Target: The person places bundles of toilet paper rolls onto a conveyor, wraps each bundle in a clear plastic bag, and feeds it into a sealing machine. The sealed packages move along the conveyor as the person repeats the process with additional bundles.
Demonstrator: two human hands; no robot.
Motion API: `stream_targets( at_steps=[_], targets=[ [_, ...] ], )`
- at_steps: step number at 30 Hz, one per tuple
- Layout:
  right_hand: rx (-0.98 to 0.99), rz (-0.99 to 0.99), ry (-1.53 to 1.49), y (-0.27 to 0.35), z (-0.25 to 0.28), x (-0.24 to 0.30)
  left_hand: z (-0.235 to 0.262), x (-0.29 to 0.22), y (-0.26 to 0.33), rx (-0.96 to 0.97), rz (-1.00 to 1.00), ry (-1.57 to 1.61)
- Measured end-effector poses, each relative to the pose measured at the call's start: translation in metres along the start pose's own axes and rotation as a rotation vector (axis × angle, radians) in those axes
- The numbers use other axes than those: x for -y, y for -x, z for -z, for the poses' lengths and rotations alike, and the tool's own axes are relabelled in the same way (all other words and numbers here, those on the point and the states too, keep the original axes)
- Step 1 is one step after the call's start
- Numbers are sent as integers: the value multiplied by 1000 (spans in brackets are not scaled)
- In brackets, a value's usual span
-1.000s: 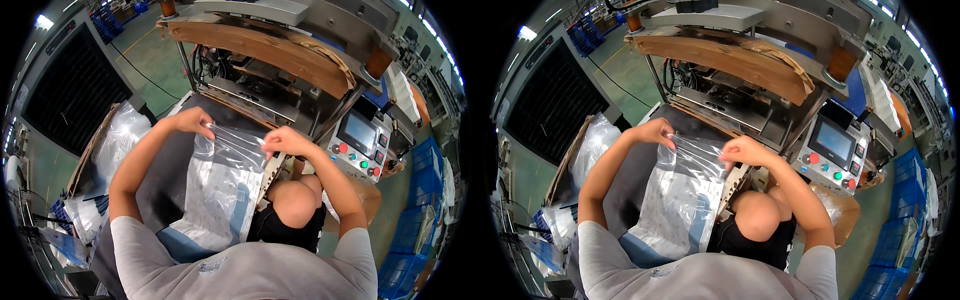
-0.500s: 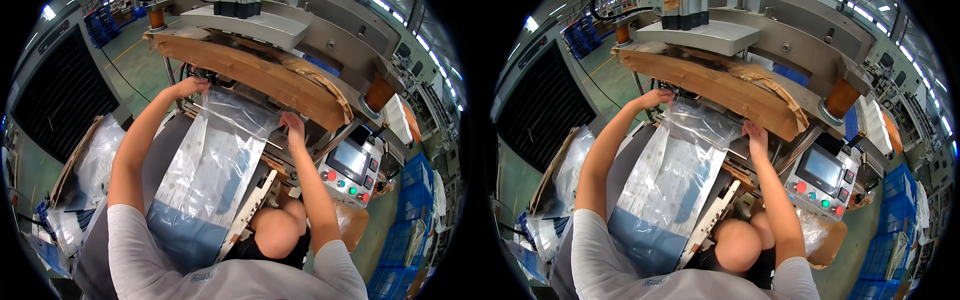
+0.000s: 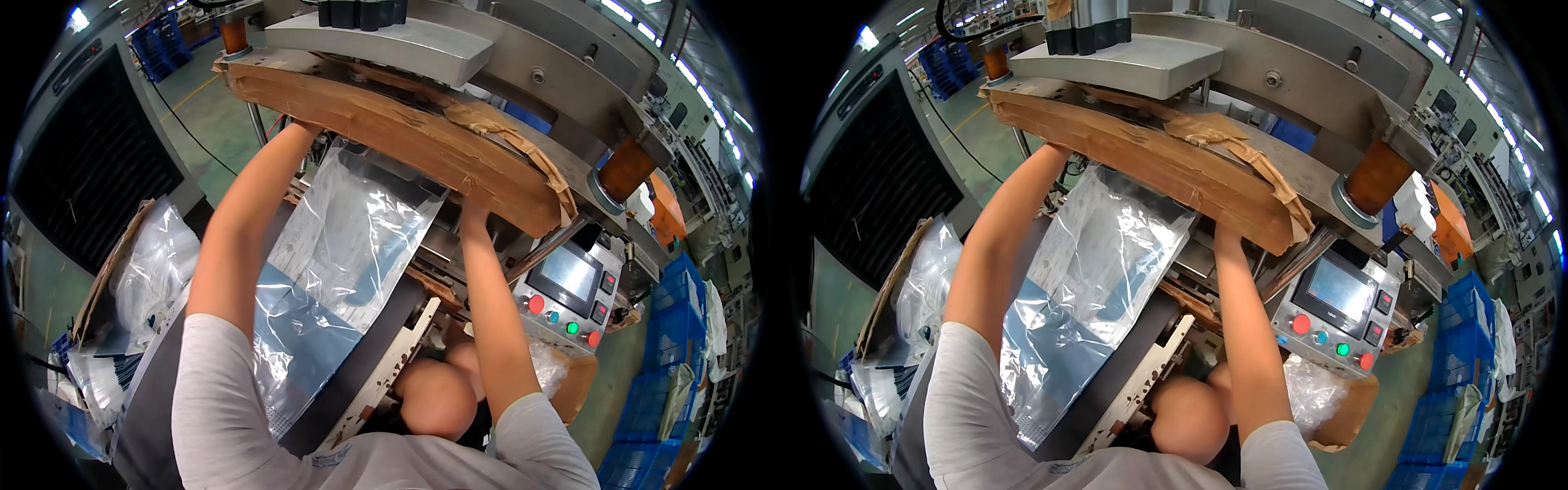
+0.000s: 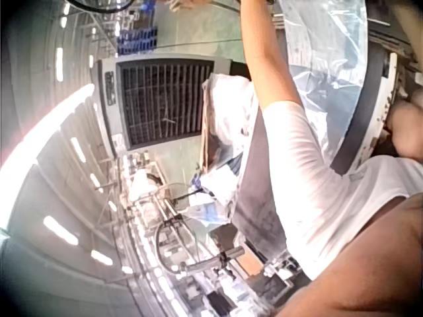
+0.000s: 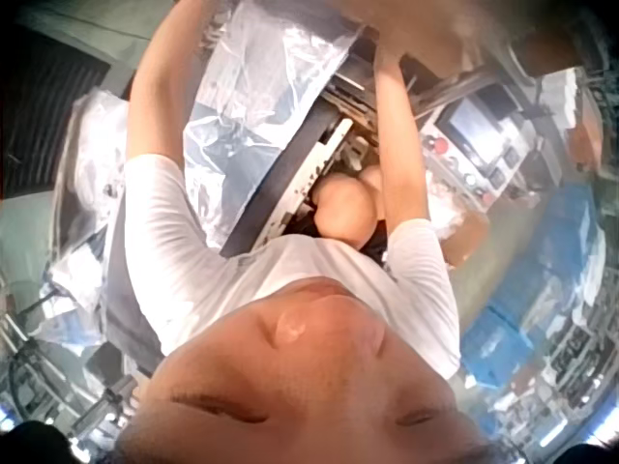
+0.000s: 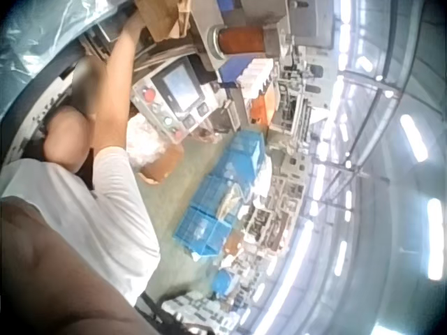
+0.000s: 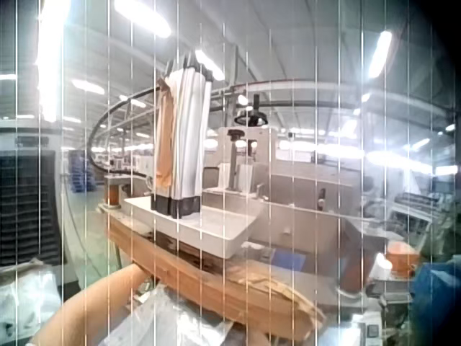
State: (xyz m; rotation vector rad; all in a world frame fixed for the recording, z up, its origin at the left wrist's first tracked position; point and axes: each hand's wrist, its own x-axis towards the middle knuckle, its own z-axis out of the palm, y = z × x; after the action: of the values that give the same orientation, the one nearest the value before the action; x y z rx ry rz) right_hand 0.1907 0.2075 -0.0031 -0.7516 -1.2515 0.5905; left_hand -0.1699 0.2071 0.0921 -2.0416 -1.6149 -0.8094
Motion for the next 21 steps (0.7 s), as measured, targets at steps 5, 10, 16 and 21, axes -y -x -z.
stream_targets(
  at_steps=[5, 10, 16, 21],
  targets=[
    [164, 314, 428, 15, 5, 22, -20, -28, 27, -42, -113, -56],
    [167, 468, 453, 2, -6, 1, -36, -35, 32, 17, 27, 231],
    [62, 469, 302, -24, -21, 9, -31, -42, 23, -29, 35, 129],
    [229, -214, 152, -1, -2, 65, -2, -51, 38, -110, 95, -242]
  ],
)
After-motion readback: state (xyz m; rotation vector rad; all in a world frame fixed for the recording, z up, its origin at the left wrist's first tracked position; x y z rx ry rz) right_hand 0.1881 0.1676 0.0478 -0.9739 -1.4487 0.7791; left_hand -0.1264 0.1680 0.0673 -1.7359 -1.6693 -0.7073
